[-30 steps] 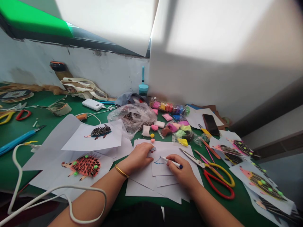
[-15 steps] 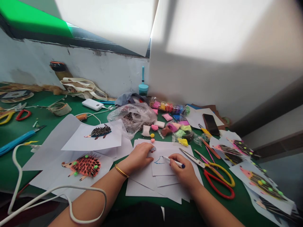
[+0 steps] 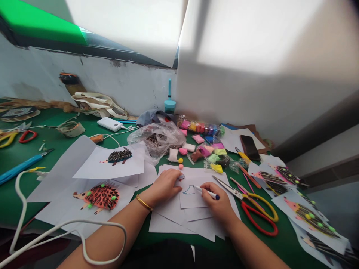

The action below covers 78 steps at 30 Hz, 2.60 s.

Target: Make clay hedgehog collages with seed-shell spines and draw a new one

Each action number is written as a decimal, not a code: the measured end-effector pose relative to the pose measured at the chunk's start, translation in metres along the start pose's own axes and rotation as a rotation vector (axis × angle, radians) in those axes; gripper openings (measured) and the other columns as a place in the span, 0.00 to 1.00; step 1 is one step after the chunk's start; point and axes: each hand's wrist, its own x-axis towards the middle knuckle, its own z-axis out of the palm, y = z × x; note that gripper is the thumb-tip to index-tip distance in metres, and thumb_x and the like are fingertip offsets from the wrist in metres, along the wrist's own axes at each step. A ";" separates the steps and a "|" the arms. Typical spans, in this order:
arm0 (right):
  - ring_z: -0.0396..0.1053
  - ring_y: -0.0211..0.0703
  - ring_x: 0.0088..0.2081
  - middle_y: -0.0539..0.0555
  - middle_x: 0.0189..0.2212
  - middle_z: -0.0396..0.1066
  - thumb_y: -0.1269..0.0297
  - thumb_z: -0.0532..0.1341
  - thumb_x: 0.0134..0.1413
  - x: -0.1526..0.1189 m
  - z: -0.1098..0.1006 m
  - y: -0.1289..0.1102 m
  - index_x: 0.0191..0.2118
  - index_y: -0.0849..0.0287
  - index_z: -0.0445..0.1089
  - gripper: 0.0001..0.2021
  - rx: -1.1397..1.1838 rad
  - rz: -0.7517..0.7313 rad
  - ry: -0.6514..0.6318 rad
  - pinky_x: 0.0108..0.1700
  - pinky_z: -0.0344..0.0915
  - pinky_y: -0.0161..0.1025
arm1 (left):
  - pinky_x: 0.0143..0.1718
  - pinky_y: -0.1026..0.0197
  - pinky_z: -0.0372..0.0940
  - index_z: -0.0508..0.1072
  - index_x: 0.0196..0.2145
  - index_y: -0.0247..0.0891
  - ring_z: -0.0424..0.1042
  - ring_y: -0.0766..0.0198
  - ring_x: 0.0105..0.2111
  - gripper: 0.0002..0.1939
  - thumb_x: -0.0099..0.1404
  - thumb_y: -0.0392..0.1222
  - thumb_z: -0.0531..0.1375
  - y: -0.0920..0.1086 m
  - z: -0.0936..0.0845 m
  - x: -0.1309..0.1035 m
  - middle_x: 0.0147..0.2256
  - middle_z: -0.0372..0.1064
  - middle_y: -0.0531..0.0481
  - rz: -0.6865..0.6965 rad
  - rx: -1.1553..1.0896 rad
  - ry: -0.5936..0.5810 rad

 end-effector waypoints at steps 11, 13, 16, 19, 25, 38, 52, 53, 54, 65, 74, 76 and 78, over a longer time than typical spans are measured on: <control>0.67 0.43 0.31 0.50 0.27 0.70 0.62 0.56 0.54 0.000 -0.001 -0.002 0.31 0.57 0.70 0.08 -0.009 0.029 -0.004 0.32 0.61 0.36 | 0.49 0.53 0.61 0.70 0.45 0.40 0.68 0.52 0.48 0.19 0.54 0.37 0.65 0.001 -0.001 0.000 0.45 0.71 0.46 0.006 0.004 -0.002; 0.66 0.42 0.31 0.49 0.27 0.69 0.62 0.56 0.54 -0.001 -0.001 -0.001 0.30 0.57 0.70 0.07 -0.009 0.029 -0.002 0.32 0.60 0.36 | 0.49 0.54 0.61 0.70 0.45 0.40 0.68 0.52 0.48 0.19 0.55 0.37 0.65 0.001 -0.001 0.000 0.45 0.71 0.46 0.002 0.005 -0.008; 0.65 0.41 0.29 0.49 0.25 0.68 0.63 0.55 0.53 -0.001 -0.001 0.001 0.29 0.57 0.69 0.07 -0.011 0.030 -0.007 0.31 0.59 0.36 | 0.49 0.54 0.61 0.70 0.45 0.40 0.68 0.52 0.48 0.19 0.55 0.37 0.64 0.001 -0.001 0.000 0.46 0.71 0.46 -0.002 0.005 -0.010; 0.64 0.41 0.28 0.48 0.24 0.66 0.64 0.55 0.52 -0.001 -0.001 0.002 0.28 0.57 0.68 0.07 -0.010 0.028 -0.008 0.30 0.58 0.36 | 0.49 0.54 0.61 0.70 0.45 0.41 0.67 0.53 0.48 0.18 0.55 0.37 0.64 0.000 0.000 0.000 0.46 0.70 0.46 0.002 0.007 -0.004; 0.63 0.41 0.28 0.48 0.23 0.65 0.66 0.54 0.51 -0.001 -0.003 0.002 0.26 0.57 0.66 0.07 -0.005 0.031 -0.026 0.30 0.57 0.36 | 0.50 0.53 0.61 0.70 0.45 0.40 0.67 0.52 0.48 0.18 0.55 0.37 0.65 -0.001 0.001 0.000 0.46 0.70 0.46 0.007 0.005 0.005; 0.66 0.43 0.31 0.50 0.28 0.70 0.58 0.55 0.57 0.002 -0.001 0.007 0.34 0.57 0.70 0.10 0.047 0.035 -0.021 0.33 0.59 0.37 | 0.50 0.53 0.61 0.70 0.45 0.40 0.68 0.52 0.48 0.19 0.54 0.37 0.65 -0.002 0.002 0.000 0.46 0.71 0.46 0.009 0.001 0.008; 0.64 0.41 0.29 0.48 0.25 0.68 0.62 0.55 0.54 0.001 -0.001 0.006 0.30 0.57 0.69 0.08 0.044 0.060 -0.027 0.30 0.57 0.35 | 0.49 0.54 0.61 0.70 0.45 0.41 0.68 0.53 0.48 0.19 0.54 0.36 0.64 -0.001 0.002 0.000 0.45 0.71 0.46 0.010 -0.004 0.012; 0.64 0.41 0.29 0.48 0.25 0.67 0.63 0.55 0.54 0.001 -0.002 0.006 0.29 0.57 0.69 0.07 0.046 0.063 -0.027 0.30 0.57 0.35 | 0.49 0.54 0.62 0.70 0.45 0.41 0.68 0.53 0.48 0.19 0.54 0.36 0.65 -0.001 0.002 0.000 0.45 0.71 0.47 0.009 -0.005 0.012; 0.64 0.40 0.29 0.48 0.25 0.67 0.63 0.55 0.53 0.001 -0.002 0.006 0.29 0.57 0.68 0.07 0.047 0.067 -0.027 0.29 0.57 0.35 | 0.49 0.54 0.62 0.70 0.45 0.41 0.68 0.53 0.47 0.19 0.54 0.36 0.65 -0.001 0.002 0.000 0.45 0.71 0.47 0.009 -0.006 0.012; 0.63 0.42 0.28 0.48 0.22 0.65 0.66 0.54 0.49 0.000 -0.005 0.003 0.25 0.56 0.66 0.07 0.073 0.065 0.024 0.30 0.57 0.36 | 0.49 0.54 0.62 0.70 0.45 0.40 0.68 0.53 0.47 0.18 0.55 0.37 0.64 0.000 0.000 0.000 0.45 0.70 0.46 0.014 -0.004 0.005; 0.64 0.43 0.29 0.48 0.23 0.64 0.60 0.54 0.55 0.003 -0.013 0.005 0.31 0.57 0.69 0.09 0.148 0.069 0.072 0.31 0.60 0.37 | 0.49 0.53 0.62 0.70 0.45 0.41 0.67 0.53 0.48 0.19 0.55 0.36 0.64 0.000 0.001 -0.001 0.46 0.70 0.46 0.016 -0.002 0.007; 0.67 0.44 0.31 0.50 0.26 0.69 0.57 0.55 0.57 0.001 -0.016 0.004 0.36 0.57 0.70 0.11 0.153 0.044 0.019 0.34 0.63 0.38 | 0.50 0.53 0.61 0.70 0.45 0.41 0.67 0.52 0.49 0.19 0.55 0.36 0.64 0.001 0.000 -0.002 0.46 0.70 0.46 0.013 0.000 0.005; 0.70 0.46 0.36 0.53 0.33 0.73 0.56 0.58 0.56 -0.001 -0.021 0.003 0.41 0.57 0.72 0.12 0.143 0.019 -0.039 0.39 0.66 0.40 | 0.50 0.52 0.61 0.70 0.45 0.41 0.67 0.52 0.49 0.18 0.55 0.36 0.64 0.001 0.000 -0.002 0.46 0.70 0.46 0.015 -0.001 0.010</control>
